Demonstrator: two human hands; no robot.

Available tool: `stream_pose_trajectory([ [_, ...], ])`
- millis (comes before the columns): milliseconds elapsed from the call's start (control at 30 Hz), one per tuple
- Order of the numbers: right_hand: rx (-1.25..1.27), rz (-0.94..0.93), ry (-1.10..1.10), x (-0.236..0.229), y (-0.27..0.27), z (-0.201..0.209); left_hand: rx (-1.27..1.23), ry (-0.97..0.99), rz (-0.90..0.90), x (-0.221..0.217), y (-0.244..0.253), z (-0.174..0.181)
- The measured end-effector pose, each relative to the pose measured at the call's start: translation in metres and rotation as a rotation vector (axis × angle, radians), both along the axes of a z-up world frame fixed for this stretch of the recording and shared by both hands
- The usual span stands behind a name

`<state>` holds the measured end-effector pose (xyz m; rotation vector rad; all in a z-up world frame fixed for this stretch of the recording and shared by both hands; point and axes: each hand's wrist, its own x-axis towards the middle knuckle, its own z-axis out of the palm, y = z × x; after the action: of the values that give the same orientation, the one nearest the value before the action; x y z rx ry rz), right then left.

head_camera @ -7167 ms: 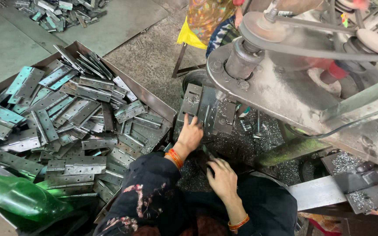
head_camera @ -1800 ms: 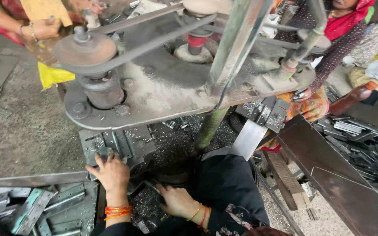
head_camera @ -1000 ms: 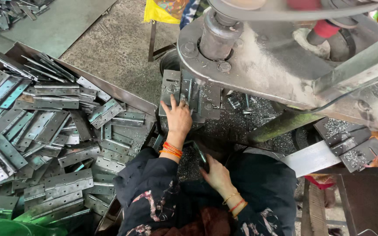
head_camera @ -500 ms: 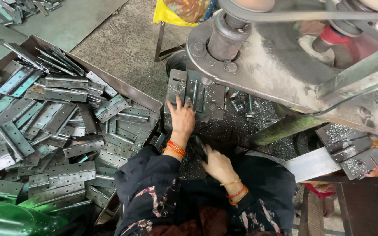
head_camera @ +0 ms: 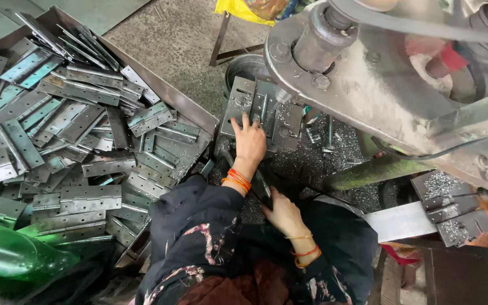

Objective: The person operates a manual punching machine in a workshop, repeatedly placing metal brackets into the die and pulling the lever to punch holes. Finished pieces are dropped into a bin while metal shavings accumulate around the machine base.

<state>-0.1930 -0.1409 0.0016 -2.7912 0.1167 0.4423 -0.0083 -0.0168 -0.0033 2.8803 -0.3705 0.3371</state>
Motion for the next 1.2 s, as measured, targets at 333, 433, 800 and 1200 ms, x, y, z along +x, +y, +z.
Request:
stream_pose_trajectory([
  [333,0.155,-0.093,-0.130,-0.010,0.013,0.002,-0.051,-0.014,0.001,0.020,-0.006,0.004],
  [433,0.149,-0.075,-0.117,-0.016,0.010,-0.005,0.001,-0.003,-0.015,0.007,-0.003,0.000],
  [800,-0.018,0.037,0.010,0.013,0.008,0.021,-0.050,0.054,-0.080,0.007,0.012,-0.002],
  [1200,0.157,-0.066,-0.189,-0.025,0.001,-0.047,0.033,0.108,-0.083,-0.013,0.012,0.010],
])
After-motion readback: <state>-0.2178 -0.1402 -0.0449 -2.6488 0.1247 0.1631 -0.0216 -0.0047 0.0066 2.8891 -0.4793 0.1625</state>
